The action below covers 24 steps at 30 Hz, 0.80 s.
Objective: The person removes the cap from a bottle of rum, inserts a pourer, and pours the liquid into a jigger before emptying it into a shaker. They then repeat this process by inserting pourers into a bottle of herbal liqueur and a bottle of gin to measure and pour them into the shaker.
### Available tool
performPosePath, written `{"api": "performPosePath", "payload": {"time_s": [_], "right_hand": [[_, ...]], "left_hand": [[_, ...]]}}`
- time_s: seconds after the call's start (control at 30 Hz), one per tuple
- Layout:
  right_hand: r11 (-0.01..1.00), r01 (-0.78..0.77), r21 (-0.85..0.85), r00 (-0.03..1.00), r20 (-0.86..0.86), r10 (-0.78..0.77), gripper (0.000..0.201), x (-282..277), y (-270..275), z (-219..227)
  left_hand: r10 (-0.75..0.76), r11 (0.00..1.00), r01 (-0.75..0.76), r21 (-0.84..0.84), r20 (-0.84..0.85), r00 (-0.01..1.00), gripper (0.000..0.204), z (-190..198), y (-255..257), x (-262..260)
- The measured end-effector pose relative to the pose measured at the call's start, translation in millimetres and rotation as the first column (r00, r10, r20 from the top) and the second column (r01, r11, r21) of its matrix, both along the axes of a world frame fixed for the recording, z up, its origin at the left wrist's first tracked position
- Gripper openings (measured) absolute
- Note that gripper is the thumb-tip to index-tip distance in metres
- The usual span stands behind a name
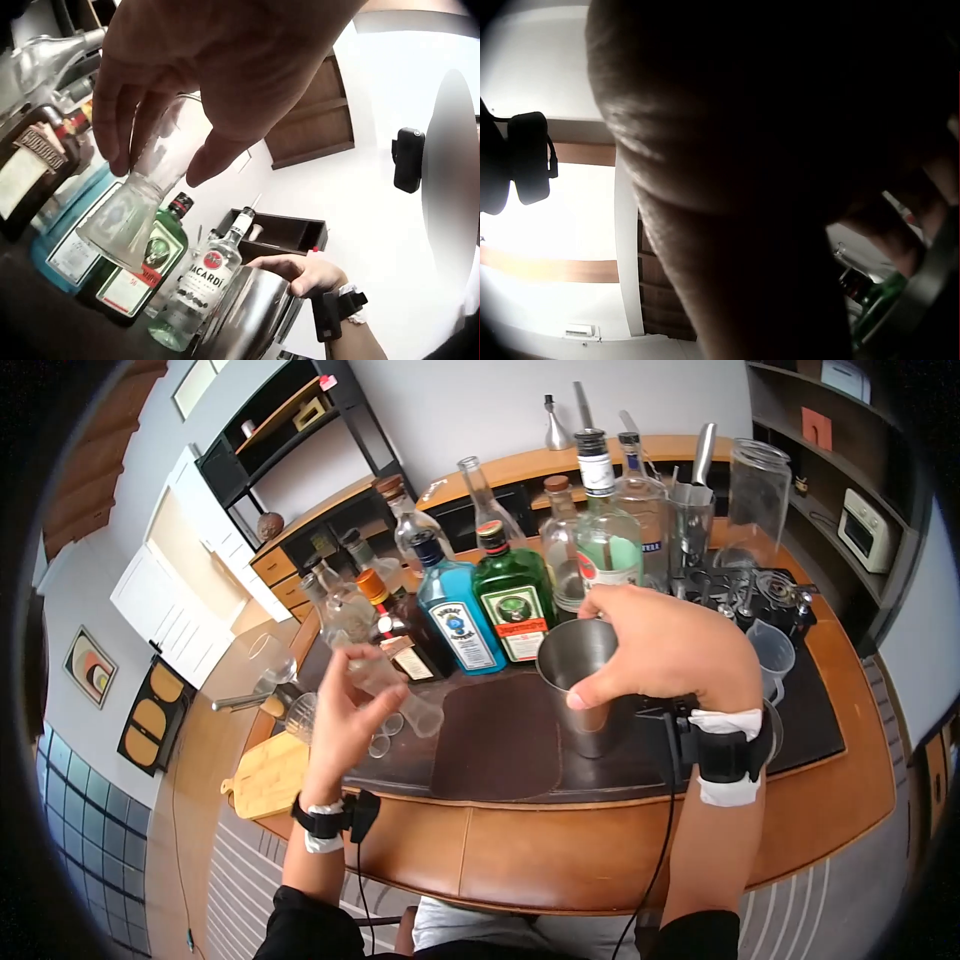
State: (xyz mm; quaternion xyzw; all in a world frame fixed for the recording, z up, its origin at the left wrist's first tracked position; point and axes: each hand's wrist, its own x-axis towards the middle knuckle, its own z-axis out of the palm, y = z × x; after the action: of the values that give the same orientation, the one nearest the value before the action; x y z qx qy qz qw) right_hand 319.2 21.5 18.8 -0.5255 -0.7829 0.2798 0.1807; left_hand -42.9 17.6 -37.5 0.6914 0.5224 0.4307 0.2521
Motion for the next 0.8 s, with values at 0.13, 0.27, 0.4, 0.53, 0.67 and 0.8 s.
{"api": "performPosePath", "payload": {"time_s": [0.13, 0.27, 0.4, 0.53, 0.67, 0.8], "right_hand": [[0.99, 0.113, 0.084, 0.99, 0.08, -0.12, 0.08, -8.2, -8.7, 2.7], [0.969, 0.23, 0.094, 0.967, 0.088, -0.238, 0.07, -8.6, -26.1, 15.1], [0.923, 0.365, 0.121, 0.909, 0.17, -0.381, 0.077, -0.9, -26.1, 12.4], [0.908, 0.402, 0.114, 0.874, 0.246, -0.418, 0.084, -4.2, -28.4, 19.1], [0.913, 0.369, 0.172, 0.874, 0.271, -0.404, 0.082, -10.7, -30.5, 17.1], [0.912, 0.279, 0.299, 0.897, 0.259, -0.359, 0.079, -11.1, -31.4, 3.9]], "left_hand": [[-0.012, 1.0, 0.011, -0.008, -0.131, 0.991, 0.051, -30.8, -5.5, 1.7], [-0.119, 0.993, 0.114, -0.041, -0.176, 0.977, 0.054, -22.5, -2.6, 23.5], [-0.28, 0.959, 0.274, -0.066, -0.344, 0.896, 0.048, -20.0, 14.6, 31.8], [-0.308, 0.951, 0.277, -0.139, -0.533, 0.788, 0.047, -17.0, 22.8, 32.7], [-0.283, 0.959, 0.233, -0.163, -0.642, 0.713, 0.048, -12.5, 23.7, 26.7], [-0.306, 0.95, 0.278, -0.143, -0.603, 0.736, 0.054, -8.3, 25.1, 20.8]]}}
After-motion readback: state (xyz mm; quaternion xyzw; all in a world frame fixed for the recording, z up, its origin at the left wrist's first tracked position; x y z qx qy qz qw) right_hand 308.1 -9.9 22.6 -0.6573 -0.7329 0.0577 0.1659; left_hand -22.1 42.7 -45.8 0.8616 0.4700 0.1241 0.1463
